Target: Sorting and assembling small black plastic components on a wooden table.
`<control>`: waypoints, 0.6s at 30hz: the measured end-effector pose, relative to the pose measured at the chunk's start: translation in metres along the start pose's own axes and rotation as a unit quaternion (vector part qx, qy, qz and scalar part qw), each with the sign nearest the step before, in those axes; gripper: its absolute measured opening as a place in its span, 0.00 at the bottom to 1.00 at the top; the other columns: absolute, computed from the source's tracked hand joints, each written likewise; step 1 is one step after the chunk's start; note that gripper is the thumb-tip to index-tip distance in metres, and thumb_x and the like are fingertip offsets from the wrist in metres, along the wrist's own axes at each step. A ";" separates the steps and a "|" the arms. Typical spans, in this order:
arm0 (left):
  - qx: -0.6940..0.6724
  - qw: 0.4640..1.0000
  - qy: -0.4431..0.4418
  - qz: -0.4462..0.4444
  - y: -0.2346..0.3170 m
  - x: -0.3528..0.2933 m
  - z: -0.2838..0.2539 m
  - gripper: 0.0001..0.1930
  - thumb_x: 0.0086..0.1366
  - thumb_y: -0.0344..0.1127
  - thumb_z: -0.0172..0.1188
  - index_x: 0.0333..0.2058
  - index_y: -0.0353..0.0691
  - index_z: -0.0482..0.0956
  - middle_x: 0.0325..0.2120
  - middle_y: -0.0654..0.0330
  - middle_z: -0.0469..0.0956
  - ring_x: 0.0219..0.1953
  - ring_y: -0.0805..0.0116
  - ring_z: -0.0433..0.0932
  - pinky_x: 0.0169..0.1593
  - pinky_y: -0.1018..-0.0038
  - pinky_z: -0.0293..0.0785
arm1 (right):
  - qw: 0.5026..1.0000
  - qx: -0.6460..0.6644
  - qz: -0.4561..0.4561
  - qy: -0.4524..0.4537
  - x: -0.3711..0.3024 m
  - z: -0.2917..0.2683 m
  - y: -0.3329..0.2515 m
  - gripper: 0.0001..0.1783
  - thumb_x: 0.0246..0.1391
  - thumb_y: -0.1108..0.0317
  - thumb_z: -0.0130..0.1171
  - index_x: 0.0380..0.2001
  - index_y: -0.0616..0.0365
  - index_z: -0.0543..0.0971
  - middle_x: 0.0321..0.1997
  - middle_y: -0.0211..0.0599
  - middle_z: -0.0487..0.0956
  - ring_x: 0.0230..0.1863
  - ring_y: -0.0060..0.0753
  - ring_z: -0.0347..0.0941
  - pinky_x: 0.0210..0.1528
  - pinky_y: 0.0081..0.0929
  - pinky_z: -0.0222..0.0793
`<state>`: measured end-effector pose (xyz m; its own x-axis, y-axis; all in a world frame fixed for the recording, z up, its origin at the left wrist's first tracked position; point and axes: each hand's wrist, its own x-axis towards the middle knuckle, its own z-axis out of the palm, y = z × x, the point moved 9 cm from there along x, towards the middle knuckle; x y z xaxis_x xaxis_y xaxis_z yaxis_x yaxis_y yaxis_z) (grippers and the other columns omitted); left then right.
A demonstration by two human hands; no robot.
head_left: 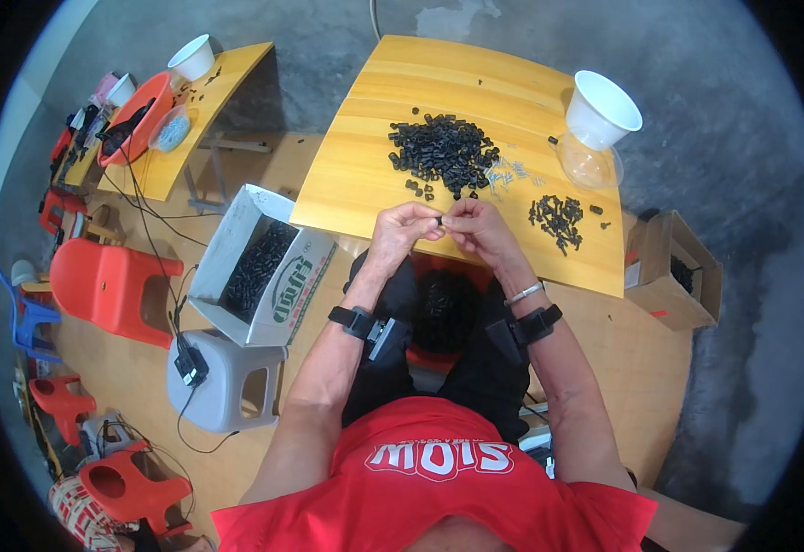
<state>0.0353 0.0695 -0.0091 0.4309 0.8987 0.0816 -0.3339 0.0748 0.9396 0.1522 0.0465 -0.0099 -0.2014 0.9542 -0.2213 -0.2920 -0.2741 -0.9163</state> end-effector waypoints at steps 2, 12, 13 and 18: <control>-0.012 1.000 -0.001 0.000 0.002 -0.002 0.002 0.05 0.57 0.22 0.56 0.34 0.31 0.77 0.29 0.55 0.79 0.31 0.70 0.79 0.36 0.78 0.77 | 0.999 0.011 -0.044 0.016 -0.005 -0.004 -0.006 0.06 0.46 0.74 0.62 0.26 0.60 0.74 0.18 0.26 0.72 0.13 0.13 0.63 0.11 0.10 0.53; 0.257 0.961 -0.097 0.034 0.017 -0.031 0.052 0.08 0.50 0.21 0.62 0.31 0.34 0.79 0.26 0.64 0.74 0.25 0.79 0.74 0.31 0.83 0.70 | 0.979 0.006 -0.122 0.164 -0.034 -0.062 -0.020 0.05 0.47 0.73 0.61 0.25 0.59 0.74 0.17 0.27 0.72 0.13 0.13 0.63 0.10 0.09 0.52; 0.258 0.960 -0.099 0.036 0.015 -0.027 0.052 0.08 0.50 0.21 0.62 0.31 0.34 0.79 0.26 0.64 0.74 0.25 0.79 0.74 0.31 0.83 0.70 | 0.967 -0.029 -0.141 0.209 -0.035 -0.069 -0.021 0.05 0.47 0.73 0.61 0.26 0.60 0.74 0.16 0.27 0.72 0.12 0.14 0.64 0.11 0.11 0.54; 0.266 0.958 0.085 0.063 0.013 0.003 -0.006 0.07 0.55 0.22 0.57 0.34 0.33 0.78 0.28 0.62 0.74 0.23 0.79 0.73 0.29 0.83 0.71 | 0.894 -0.238 -0.206 0.319 -0.040 -0.079 -0.033 0.04 0.45 0.74 0.59 0.26 0.62 0.75 0.18 0.32 0.74 0.14 0.22 0.68 0.16 0.21 0.63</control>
<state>0.0275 0.0759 0.0016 0.2564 0.9472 0.1928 0.1195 -0.2289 0.9661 0.2434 0.0265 0.0027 0.4499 0.8782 0.1625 0.2440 0.0542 -0.9683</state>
